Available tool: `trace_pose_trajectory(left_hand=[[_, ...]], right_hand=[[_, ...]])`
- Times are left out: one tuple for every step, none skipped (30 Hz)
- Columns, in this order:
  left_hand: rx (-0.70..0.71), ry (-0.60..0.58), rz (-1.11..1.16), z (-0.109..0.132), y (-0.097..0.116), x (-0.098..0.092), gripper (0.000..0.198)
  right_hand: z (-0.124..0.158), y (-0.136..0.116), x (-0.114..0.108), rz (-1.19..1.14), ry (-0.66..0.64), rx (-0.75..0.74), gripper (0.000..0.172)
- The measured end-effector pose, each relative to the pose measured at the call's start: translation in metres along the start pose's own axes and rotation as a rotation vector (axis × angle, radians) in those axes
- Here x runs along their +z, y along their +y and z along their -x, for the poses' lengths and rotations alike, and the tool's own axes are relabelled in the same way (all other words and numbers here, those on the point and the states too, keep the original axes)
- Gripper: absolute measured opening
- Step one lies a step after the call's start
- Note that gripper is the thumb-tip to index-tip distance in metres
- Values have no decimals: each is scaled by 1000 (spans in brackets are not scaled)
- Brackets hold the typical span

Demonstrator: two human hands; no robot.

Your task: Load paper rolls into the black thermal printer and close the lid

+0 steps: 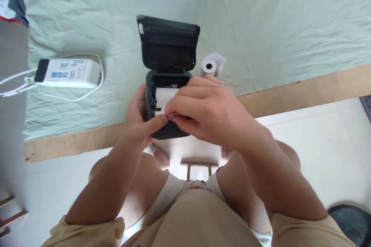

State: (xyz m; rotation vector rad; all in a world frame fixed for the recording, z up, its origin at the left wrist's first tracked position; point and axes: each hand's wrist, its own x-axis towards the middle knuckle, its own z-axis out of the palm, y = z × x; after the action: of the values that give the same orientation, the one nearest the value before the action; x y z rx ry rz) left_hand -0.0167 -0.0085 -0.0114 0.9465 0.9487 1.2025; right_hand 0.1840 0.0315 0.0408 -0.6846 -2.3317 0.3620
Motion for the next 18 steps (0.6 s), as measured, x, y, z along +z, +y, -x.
trace_pose_trajectory(left_hand=[[7, -6, 10, 0, 0, 0, 77], [10, -11, 20, 0, 0, 0, 75], [6, -16, 31, 0, 0, 0, 72], [-1, -20, 47, 1, 0, 0, 70], [-7, -26, 69, 1, 0, 1, 68], [-13, -34, 94, 1, 0, 1, 67], [-14, -36, 117, 1, 1, 2, 66], [-12, -31, 126, 1, 1, 2, 66], [-15, -26, 116, 1, 1, 2, 67], [-19, -17, 86, 0, 1, 1, 69], [-26, -6, 45, 0, 2, 1, 73], [-35, 3, 1, 0, 2, 1, 77], [-39, 12, -34, 0, 2, 1, 80], [-41, 17, -54, 0, 3, 1, 82], [-39, 25, -60, 0, 3, 1, 83], [-41, 33, -56, 0, 3, 1, 83], [-45, 40, -47, 1, 3, 2, 83], [-52, 45, -36, 1, 4, 3, 83]], right_hand=[[-1, 0, -1, 6, 15, -2, 16], [-1, 0, -2, 12, 24, -2, 16], [-2, 0, -3, 16, 30, -6, 17], [-3, 0, -4, 15, 31, -16, 17], [-3, -1, -5, 10, 27, -28, 17], [-3, -1, -6, 1, 24, -40, 17], [-2, -2, -6, -6, 20, -41, 18], [-2, -3, -6, -11, 16, -32, 19], [-1, -4, -5, -18, 9, -18, 19], [0, -6, -4, -22, -3, 0, 19], [0, -7, -3, -27, -17, 17, 18], [1, -7, -3, -38, -29, 27, 16], [1, -7, -4, -58, -40, 29, 13], [0, -7, -4, -80, -44, 25, 10], [-1, -6, -5, -103, -34, 16, 8], [-1, -4, -6, -119, -3, 8, 9], [-2, -2, -6, -123, 57, 4, 10], [-3, 1, -6, -109, 150, 11, 13]])
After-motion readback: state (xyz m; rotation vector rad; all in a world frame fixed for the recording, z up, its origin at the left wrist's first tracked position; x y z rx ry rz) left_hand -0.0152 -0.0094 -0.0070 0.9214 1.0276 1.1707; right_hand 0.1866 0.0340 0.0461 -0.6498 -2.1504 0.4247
